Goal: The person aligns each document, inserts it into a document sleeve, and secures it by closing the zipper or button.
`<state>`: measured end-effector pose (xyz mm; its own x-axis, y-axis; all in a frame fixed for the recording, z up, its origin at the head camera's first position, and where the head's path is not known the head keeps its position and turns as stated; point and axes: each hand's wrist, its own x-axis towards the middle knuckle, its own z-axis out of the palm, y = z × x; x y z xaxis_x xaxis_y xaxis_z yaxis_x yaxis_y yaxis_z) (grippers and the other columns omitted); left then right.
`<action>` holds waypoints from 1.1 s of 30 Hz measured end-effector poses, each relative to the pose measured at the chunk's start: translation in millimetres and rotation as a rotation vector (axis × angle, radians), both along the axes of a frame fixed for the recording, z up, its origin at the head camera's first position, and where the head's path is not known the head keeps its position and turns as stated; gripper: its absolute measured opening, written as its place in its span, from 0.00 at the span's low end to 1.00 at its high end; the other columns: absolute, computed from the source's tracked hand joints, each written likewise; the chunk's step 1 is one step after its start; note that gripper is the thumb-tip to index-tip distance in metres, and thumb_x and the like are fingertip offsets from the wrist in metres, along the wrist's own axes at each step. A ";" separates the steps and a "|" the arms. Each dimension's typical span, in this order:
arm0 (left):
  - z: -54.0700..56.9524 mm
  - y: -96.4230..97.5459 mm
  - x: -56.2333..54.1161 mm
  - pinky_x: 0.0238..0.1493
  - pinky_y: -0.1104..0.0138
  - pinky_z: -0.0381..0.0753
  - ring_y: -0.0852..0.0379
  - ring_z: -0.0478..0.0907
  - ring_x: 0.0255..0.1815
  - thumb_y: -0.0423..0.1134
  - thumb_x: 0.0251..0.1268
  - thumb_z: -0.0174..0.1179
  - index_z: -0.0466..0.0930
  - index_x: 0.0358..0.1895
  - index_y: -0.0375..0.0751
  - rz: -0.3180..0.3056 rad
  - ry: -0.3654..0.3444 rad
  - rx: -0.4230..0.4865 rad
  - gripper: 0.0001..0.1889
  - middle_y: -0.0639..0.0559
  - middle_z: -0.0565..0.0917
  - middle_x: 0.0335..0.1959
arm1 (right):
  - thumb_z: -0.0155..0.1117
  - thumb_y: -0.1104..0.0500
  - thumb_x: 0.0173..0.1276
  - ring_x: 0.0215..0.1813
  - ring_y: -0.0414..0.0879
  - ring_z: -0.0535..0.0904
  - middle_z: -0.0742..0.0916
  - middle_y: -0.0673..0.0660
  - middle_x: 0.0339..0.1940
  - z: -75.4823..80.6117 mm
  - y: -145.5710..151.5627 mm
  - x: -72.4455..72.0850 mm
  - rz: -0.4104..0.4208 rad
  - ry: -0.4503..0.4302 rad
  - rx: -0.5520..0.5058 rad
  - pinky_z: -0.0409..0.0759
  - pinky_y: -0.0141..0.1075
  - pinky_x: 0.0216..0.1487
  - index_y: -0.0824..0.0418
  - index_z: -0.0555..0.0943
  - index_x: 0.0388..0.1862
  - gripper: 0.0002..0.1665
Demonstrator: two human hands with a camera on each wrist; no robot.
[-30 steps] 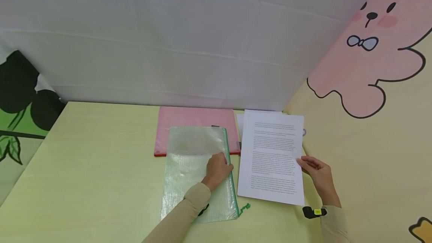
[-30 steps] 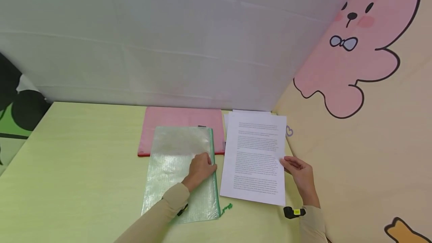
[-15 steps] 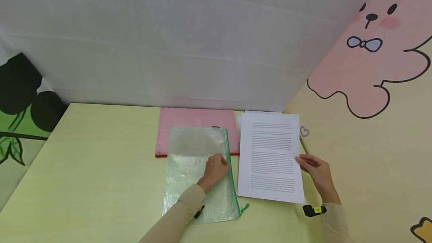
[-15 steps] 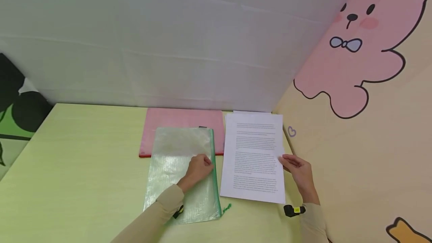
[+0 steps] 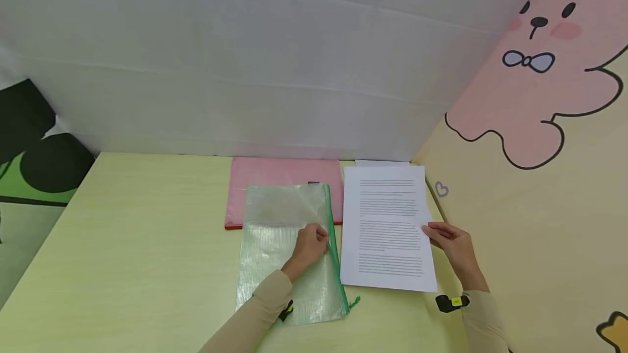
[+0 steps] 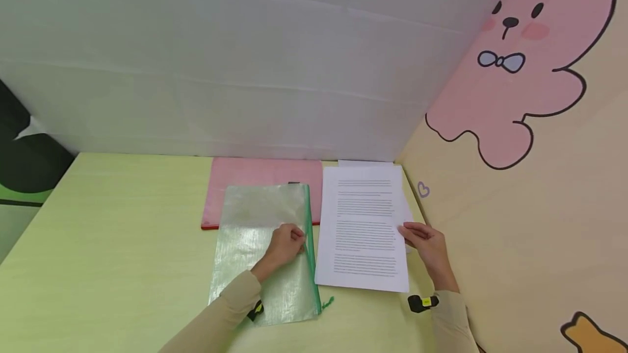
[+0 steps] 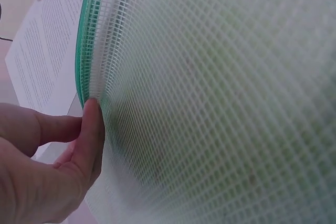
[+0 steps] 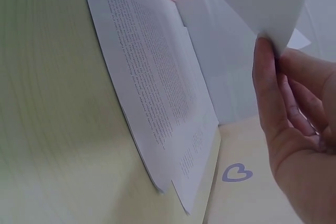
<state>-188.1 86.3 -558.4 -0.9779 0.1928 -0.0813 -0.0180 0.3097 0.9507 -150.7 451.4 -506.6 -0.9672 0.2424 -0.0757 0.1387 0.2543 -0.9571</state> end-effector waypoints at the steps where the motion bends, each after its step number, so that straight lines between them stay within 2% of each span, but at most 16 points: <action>1: 1.4 -0.1 0.9 0.29 0.66 0.84 0.56 0.84 0.25 0.22 0.66 0.59 0.80 0.36 0.27 -0.004 -0.016 0.028 0.02 0.44 0.85 0.28 | 0.73 0.62 0.68 0.41 0.38 0.88 0.91 0.46 0.39 0.7 -0.4 0.3 0.004 -0.007 0.003 0.86 0.30 0.46 0.77 0.81 0.56 0.24; 5: 6.4 0.8 6.0 0.31 0.65 0.86 0.55 0.84 0.26 0.21 0.68 0.57 0.78 0.38 0.24 -0.005 -0.050 0.106 0.01 0.41 0.83 0.30 | 0.75 0.57 0.67 0.42 0.38 0.88 0.90 0.45 0.40 1.9 0.4 2.0 0.038 -0.038 0.024 0.86 0.30 0.47 0.75 0.81 0.56 0.27; 9: 8.6 3.5 10.7 0.32 0.66 0.87 0.54 0.84 0.28 0.22 0.70 0.58 0.77 0.38 0.23 0.006 -0.054 0.134 0.02 0.40 0.83 0.32 | 0.75 0.56 0.67 0.42 0.39 0.88 0.90 0.45 0.40 -1.2 3.1 3.6 0.064 -0.063 0.038 0.86 0.31 0.46 0.75 0.82 0.57 0.28; 18: 13.8 8.9 20.6 0.33 0.66 0.87 0.53 0.84 0.28 0.22 0.69 0.59 0.78 0.39 0.23 0.019 -0.047 0.155 0.02 0.40 0.81 0.32 | 0.75 0.57 0.68 0.40 0.41 0.88 0.91 0.51 0.38 -6.4 4.8 8.1 0.126 -0.079 0.046 0.87 0.34 0.44 0.78 0.81 0.55 0.28; 26: 11.3 17.3 28.0 0.33 0.66 0.87 0.53 0.84 0.28 0.20 0.68 0.58 0.79 0.40 0.23 0.033 -0.036 0.178 0.02 0.41 0.81 0.31 | 0.75 0.55 0.67 0.41 0.42 0.88 0.91 0.54 0.40 -10.9 6.5 7.7 0.145 -0.122 0.060 0.87 0.34 0.45 0.76 0.81 0.57 0.29; 33: 9.9 21.4 31.9 0.34 0.65 0.88 0.52 0.84 0.29 0.21 0.68 0.58 0.79 0.40 0.24 0.050 -0.046 0.189 0.02 0.42 0.81 0.31 | 0.75 0.59 0.67 0.40 0.41 0.89 0.91 0.53 0.39 -20.0 3.0 3.5 0.180 -0.078 0.026 0.88 0.35 0.44 0.76 0.83 0.53 0.24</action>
<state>-156.2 107.7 -548.6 -0.9826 0.1606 -0.0934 -0.0739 0.1237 0.9896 -147.2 454.4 -526.6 -0.9866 0.0685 -0.1484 0.1624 0.3067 -0.9379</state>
